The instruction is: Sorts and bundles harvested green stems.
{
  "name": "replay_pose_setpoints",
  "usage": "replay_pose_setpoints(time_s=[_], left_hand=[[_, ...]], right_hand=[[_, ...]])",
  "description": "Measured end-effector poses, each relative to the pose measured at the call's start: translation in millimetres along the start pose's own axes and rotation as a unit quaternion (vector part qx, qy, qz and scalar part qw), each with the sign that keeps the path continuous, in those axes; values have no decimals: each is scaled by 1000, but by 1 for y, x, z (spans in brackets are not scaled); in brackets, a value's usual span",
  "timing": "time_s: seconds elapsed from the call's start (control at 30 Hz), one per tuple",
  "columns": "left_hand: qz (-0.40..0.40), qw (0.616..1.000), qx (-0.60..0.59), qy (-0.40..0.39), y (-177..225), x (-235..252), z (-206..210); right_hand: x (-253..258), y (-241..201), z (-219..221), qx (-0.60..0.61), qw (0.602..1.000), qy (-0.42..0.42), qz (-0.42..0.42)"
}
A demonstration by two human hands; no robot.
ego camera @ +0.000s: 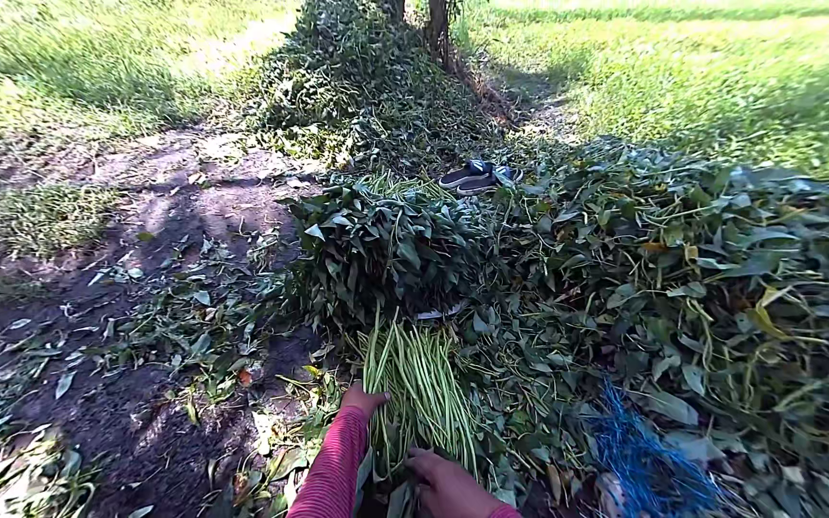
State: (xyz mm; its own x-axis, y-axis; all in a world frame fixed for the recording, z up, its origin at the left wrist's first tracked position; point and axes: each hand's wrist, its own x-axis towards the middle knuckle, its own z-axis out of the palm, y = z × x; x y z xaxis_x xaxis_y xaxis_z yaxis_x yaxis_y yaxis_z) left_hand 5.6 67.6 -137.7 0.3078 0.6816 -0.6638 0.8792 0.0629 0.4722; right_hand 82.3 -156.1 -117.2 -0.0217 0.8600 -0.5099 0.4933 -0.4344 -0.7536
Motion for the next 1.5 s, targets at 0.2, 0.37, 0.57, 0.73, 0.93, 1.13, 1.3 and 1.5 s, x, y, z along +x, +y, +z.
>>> replay_pose_setpoints(time_s=[0.2,0.37,0.57,0.73,0.93,1.13,1.3,1.5], left_hand=[[23,975,-219,-14,-16,-58,-60],[72,926,-371,3,-1,-133,-29],[93,898,-430,9,-11,-159,-15],[71,874,-476,61,-19,-165,-25],[83,839,-535,58,-11,-175,-13],[47,818,-571,-49,-15,-182,-21],[49,749,-644,-145,-11,-192,-26],[38,799,-599,-30,-13,-189,-32]], right_hand=[[-13,-17,-22,232,967,100,26],[-22,-57,-29,269,955,113,-60],[-42,-50,-33,322,939,106,-63],[-69,-53,-61,266,954,127,-54],[-74,-65,-23,47,990,116,-69],[-85,-61,-40,-111,984,123,-60],[-76,-45,-2,-245,912,276,-182],[-71,-43,30,-114,979,152,-74]])
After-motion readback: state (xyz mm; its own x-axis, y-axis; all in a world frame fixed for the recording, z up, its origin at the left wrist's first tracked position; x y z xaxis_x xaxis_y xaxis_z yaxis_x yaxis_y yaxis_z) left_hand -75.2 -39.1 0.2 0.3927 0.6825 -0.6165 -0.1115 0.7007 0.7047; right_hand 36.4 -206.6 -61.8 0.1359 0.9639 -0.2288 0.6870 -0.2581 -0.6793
